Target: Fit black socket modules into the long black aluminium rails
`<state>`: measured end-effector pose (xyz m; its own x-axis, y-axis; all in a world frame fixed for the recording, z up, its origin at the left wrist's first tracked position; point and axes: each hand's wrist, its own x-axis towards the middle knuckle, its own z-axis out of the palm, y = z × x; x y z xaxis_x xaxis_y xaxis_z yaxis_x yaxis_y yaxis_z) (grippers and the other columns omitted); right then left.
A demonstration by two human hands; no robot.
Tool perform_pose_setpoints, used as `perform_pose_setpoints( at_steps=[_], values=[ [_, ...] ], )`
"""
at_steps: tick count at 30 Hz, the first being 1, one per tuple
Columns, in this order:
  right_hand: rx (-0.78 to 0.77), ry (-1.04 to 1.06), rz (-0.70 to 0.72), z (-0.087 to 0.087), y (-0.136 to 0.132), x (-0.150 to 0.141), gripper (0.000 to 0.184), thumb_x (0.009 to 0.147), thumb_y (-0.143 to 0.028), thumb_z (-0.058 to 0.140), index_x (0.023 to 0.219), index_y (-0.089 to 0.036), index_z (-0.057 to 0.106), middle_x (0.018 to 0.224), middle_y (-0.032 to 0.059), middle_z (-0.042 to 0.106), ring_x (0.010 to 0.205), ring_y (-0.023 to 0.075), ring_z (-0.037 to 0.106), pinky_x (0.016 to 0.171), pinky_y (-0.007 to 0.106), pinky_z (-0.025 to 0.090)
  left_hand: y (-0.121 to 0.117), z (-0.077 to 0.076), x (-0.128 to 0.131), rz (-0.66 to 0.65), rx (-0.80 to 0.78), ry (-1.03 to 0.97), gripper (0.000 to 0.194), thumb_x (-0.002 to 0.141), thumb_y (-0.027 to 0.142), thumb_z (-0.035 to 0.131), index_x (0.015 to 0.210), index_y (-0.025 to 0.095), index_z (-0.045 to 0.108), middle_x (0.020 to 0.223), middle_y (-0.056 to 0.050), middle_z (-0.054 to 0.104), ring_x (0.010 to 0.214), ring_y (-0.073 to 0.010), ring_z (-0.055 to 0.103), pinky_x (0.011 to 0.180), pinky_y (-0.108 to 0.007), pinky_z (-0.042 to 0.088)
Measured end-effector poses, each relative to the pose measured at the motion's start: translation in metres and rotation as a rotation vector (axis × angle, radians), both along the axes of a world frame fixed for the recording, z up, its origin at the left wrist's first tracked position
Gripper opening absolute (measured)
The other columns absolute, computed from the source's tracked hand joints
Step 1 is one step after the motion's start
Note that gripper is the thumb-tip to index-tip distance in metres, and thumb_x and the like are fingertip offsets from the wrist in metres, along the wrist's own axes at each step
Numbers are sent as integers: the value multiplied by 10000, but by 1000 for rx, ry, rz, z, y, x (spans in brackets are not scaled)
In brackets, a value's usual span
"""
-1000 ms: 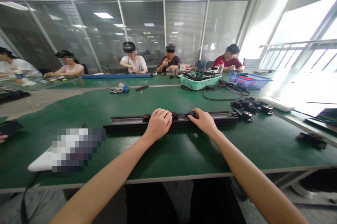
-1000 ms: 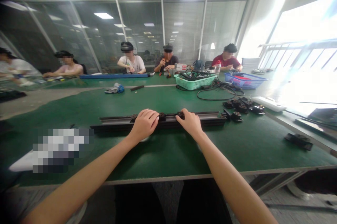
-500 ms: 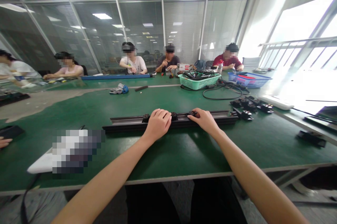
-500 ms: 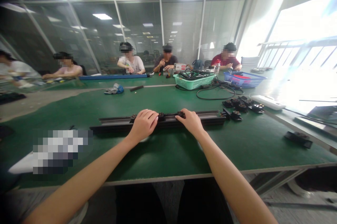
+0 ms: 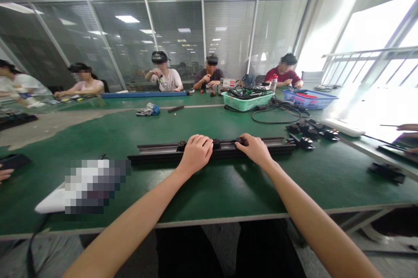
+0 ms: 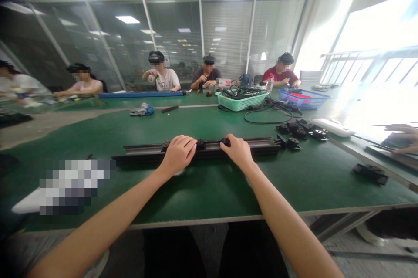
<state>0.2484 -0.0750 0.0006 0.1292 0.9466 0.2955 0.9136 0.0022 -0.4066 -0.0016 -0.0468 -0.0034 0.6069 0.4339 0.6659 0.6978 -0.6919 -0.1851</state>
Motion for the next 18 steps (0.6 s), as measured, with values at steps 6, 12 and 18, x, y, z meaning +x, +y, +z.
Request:
perform_pose_setpoints(
  at_steps=[6, 12, 18],
  values=[
    [-9, -64, -24, 2, -1, 0, 357, 943, -484, 535, 1164, -236, 666, 985, 65, 750, 937, 242, 679, 718, 296, 404, 1, 0, 0, -2, -7, -2, 283, 1020, 230, 437, 1109, 169, 698, 1096, -96, 718, 1062, -240, 620, 1042, -438, 438],
    [-19, -114, -35, 4, -2, 0, 360, 951, -481, 517, 1156, -221, 657, 997, 83, 754, 931, 254, 686, 730, 310, 410, 0, 0, -1, -3, -14, 2, 294, 1024, 235, 427, 1114, 163, 697, 1102, -100, 716, 1068, -242, 617, 1044, -438, 435],
    [-45, -144, -53, 7, -3, 0, 355, 956, -481, 511, 1154, -223, 652, 994, 87, 754, 939, 256, 688, 745, 312, 414, 0, 0, -1, -10, -14, -3, 290, 1020, 233, 432, 1114, 183, 701, 1095, -93, 716, 1059, -242, 616, 1033, -438, 439]
  ],
)
